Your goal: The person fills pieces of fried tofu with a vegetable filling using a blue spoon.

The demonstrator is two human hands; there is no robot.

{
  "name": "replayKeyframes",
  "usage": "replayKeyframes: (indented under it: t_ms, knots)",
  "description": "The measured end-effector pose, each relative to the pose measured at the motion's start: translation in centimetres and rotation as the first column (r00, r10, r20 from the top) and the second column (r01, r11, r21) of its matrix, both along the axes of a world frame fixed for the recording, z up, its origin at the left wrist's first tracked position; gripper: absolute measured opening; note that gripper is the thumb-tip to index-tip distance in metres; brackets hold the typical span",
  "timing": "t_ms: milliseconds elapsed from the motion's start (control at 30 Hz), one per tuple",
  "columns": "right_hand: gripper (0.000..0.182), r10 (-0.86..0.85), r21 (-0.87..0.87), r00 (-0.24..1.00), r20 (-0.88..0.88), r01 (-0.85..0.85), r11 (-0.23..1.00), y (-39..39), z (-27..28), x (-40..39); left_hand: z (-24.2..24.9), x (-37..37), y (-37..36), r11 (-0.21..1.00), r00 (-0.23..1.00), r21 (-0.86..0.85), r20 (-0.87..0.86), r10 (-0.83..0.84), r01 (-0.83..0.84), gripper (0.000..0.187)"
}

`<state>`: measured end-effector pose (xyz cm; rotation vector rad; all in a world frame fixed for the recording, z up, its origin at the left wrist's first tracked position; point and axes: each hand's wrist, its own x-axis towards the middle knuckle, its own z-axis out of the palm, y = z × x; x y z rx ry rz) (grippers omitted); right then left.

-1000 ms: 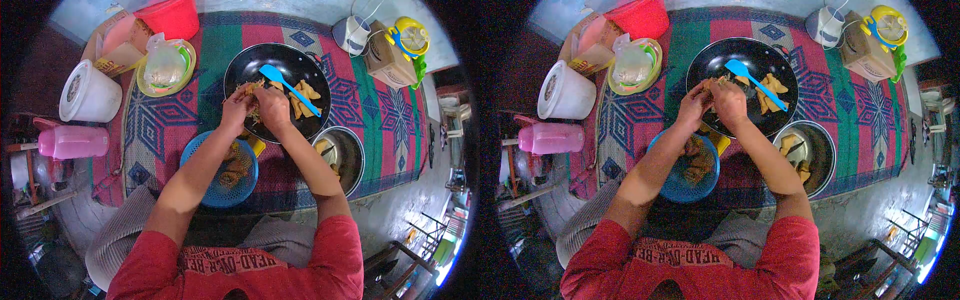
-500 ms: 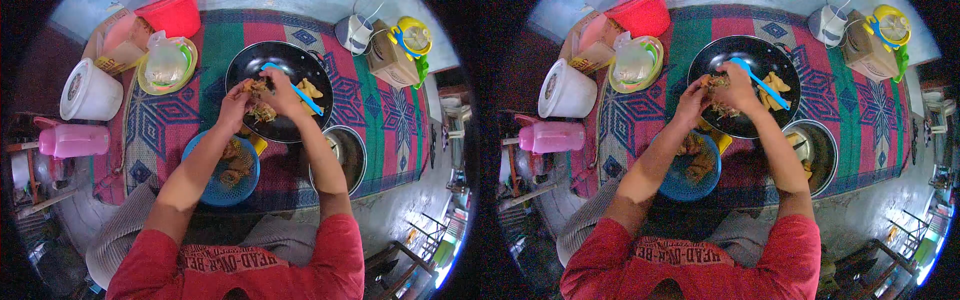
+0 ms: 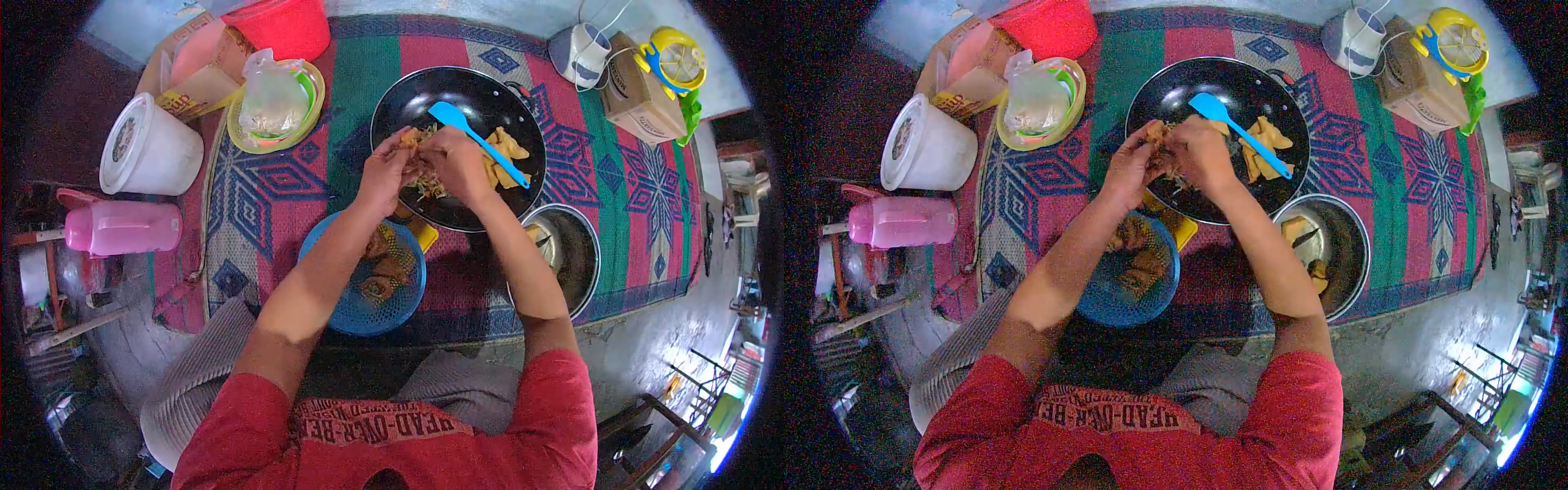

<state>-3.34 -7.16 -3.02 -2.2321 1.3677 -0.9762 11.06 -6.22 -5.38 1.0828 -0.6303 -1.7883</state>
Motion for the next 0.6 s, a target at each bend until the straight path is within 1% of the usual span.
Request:
replayKeyframes:
  t_ms: [33,67,100,133,167,200,233,267,300,333,367,433,467,500,533,567,600]
  knots:
    - [0.02,-0.035,-0.026,0.999,0.005,0.035,0.999,-0.2,0.3,-0.2,0.2,0.1,0.1,1.0,1.0,0.0,0.001,0.0,0.0,0.034]
    - [0.02,-0.036,-0.026,0.999,0.004,0.036,0.999,-0.5,-0.5,-0.5,0.2,0.0,0.1,1.0,1.0,-0.023,-0.015,0.005,-0.005,0.034]
    - [0.02,-0.109,0.169,0.971,0.212,0.074,0.983,-1.0,-1.6,-0.6,0.4,0.0,0.2,0.999,0.999,-0.046,-0.033,0.009,-0.01,0.035]
    - [0.021,-0.214,0.361,0.895,0.392,0.065,0.93,-1.3,-2.6,-0.9,0.6,-0.1,0.2,0.999,0.999,-0.047,-0.034,0.008,-0.01,0.035]
    - [0.021,-0.213,0.361,0.895,0.391,0.064,0.93,-1.1,-2.3,-0.9,0.8,-0.2,0.2,0.998,0.998,-0.063,-0.058,-0.006,0.003,0.035]
    - [0.023,-0.25,0.526,0.819,0.517,-0.072,0.848,-0.8,-2.0,-0.9,1.0,-0.2,0.3,0.997,0.996,-0.079,-0.081,-0.022,0.015,0.036]
    - [0.025,-0.313,0.642,0.723,0.616,-0.23,0.731,-0.6,-1.7,-0.9,0.7,-0.1,0.3,0.997,0.996,-0.08,-0.082,-0.021,0.014,0.036]
    - [0.025,-0.314,0.642,0.723,0.615,-0.229,0.732,-0.6,-2.1,-0.8,0.2,-0.1,0.4,0.995,0.998,-0.094,-0.068,-0.018,0.012,0.036]
    - [0.026,-0.271,0.559,0.84,0.469,-0.045,0.828,-0.5,-2.7,-0.7,-0.3,-0.4,0.5,0.994,0.998,-0.109,-0.056,-0.021,0.015,0.036]
    - [0.027,-0.254,0.424,0.921,0.296,0.112,0.899,-0.5,-3.2,-0.5,-0.8,-0.5,0.5,0.994,0.998,-0.109,-0.056,-0.024,0.018,0.036]
    - [0.027,-0.255,0.423,0.92,0.296,0.113,0.899,-0.3,-2.9,-0.2,-0.9,-0.6,0.7,0.991,0.997,-0.131,-0.072,-0.002,-0.008,0.036]
    - [0.023,-0.228,0.387,0.971,0.076,0.182,0.904,0.1,-2.3,0.2,-1.0,-0.6,0.7,0.988,0.996,-0.152,-0.088,0.021,-0.034,0.036]
    - [0.023,-0.228,0.386,0.971,0.077,0.182,0.904,0.0,-2.1,0.0,-1.0,-0.6,0.7,0.988,0.997,-0.147,-0.066,0.037,-0.046,0.036]
    - [0.021,-0.208,0.534,0.926,0.315,0.008,0.845,-0.1,-1.9,-0.2,-1.0,-0.5,0.6,0.988,0.998,-0.141,-0.043,0.054,-0.059,0.036]
    - [0.02,-0.224,0.62,0.817,0.531,-0.195,0.76,-0.2,-1.7,-0.4,-0.9,-0.5,0.6,0.988,0.998,-0.14,-0.042,0.055,-0.06,0.036]
    - [0.02,-0.223,0.62,0.817,0.531,-0.196,0.76,-0.2,-1.2,-0.3,-0.7,-0.4,0.6,0.989,0.998,-0.133,-0.031,0.058,-0.062,0.036]
    - [0.021,-0.292,0.666,0.738,0.609,-0.275,0.694,-0.2,-0.6,-0.3,-0.4,-0.4,0.6,0.99,0.998,-0.128,-0.021,0.062,-0.064,0.036]
